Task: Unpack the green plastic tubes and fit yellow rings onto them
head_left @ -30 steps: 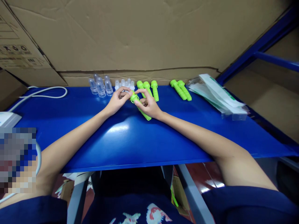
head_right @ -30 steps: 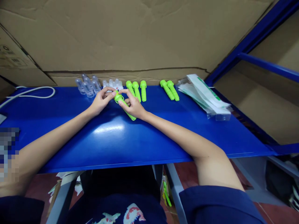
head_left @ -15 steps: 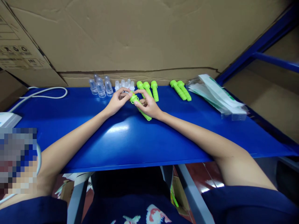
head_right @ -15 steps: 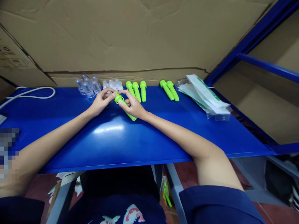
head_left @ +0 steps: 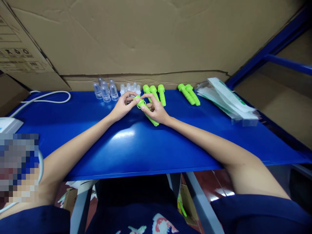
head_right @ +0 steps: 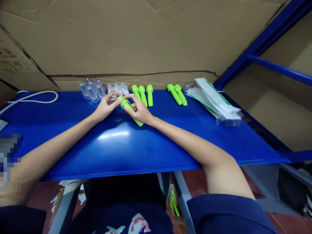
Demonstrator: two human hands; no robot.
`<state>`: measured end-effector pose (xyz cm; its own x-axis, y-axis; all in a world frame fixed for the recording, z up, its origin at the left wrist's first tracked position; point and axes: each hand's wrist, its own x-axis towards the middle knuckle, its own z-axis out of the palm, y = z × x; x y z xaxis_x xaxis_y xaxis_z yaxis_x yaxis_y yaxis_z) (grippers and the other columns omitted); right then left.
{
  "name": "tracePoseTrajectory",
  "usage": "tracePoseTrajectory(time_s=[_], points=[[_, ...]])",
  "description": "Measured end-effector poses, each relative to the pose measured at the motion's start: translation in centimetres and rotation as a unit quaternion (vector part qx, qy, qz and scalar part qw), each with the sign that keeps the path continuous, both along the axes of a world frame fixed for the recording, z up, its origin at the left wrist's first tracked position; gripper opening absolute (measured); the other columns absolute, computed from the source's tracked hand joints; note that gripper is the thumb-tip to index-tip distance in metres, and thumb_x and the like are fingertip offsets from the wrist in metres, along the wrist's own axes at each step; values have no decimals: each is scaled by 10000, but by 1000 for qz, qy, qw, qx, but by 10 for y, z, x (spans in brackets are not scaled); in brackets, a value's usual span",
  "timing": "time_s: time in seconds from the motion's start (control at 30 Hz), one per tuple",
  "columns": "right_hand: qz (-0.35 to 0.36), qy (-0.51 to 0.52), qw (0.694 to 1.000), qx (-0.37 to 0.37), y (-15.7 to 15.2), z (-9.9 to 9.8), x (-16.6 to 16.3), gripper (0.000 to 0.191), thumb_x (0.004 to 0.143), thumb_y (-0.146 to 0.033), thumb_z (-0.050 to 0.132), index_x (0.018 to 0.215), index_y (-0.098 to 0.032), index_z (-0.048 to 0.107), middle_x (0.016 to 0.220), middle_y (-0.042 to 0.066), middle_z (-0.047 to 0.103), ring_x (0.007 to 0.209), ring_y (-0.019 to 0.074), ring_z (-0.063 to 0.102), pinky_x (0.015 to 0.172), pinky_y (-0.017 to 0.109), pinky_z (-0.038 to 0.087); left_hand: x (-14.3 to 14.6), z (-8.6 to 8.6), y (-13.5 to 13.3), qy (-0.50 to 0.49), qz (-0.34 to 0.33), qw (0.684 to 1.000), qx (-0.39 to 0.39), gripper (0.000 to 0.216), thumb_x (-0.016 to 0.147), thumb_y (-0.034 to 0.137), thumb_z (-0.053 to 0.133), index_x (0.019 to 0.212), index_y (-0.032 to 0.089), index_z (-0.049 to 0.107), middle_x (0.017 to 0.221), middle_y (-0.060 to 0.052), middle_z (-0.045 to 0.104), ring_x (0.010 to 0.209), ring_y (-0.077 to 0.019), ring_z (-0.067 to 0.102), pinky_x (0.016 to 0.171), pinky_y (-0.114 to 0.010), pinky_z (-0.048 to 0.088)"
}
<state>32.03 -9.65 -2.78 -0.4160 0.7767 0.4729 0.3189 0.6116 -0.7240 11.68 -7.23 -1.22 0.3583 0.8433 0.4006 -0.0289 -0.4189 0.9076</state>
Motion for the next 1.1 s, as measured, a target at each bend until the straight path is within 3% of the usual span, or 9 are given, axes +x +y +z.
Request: tracePoseTrajectory(time_s=[0.17,0.47,0.63,0.87,1.0,1.1], points=[[7,13,1000,-6,-1,1,-2,467,986,-622,559,1258,-258,448,551,-109,288,447,117,294,487,269,231,-1,1,0,19,18,1000,9,382,858,523,757,1011,192,641,789,2,716,802,-161,696,833,-298,534],[-6,-4,1000,3,0,2,1,423,983,-599,567,1213,-257,470,544,-112,283,429,97,262,471,260,234,-1,-1,0,10,-5,1000,14,441,835,530,797,1051,188,622,977,-33,741,912,-168,722,888,-289,527],[4,9,1000,2,-1,2,0,420,999,-530,600,1254,-226,461,548,-114,300,446,86,305,493,249,255,-1,-3,2,13,1,1000,16,442,851,541,780,1075,191,627,934,-31,746,897,-178,717,880,-301,541],[24,85,992,-86,7,-8,-2,702,913,-601,730,1355,-237,323,671,-62,587,495,139,570,454,257,452,0,-2,2,28,33,998,54,439,938,578,658,1125,186,721,965,-52,762,905,-206,710,945,-361,552],[48,106,982,-149,10,-9,-4,725,920,-684,679,1362,-247,305,672,-81,626,418,125,574,374,237,487,2,-6,1,13,52,997,49,572,904,654,699,1240,192,670,1044,-78,787,914,-199,728,880,-329,555],[64,125,974,-179,8,-6,-5,740,939,-703,639,1410,-245,299,709,-78,650,412,121,590,354,233,511,2,-11,3,6,89,994,66,612,864,693,733,1212,199,632,1006,-74,796,907,-185,740,825,-296,549]])
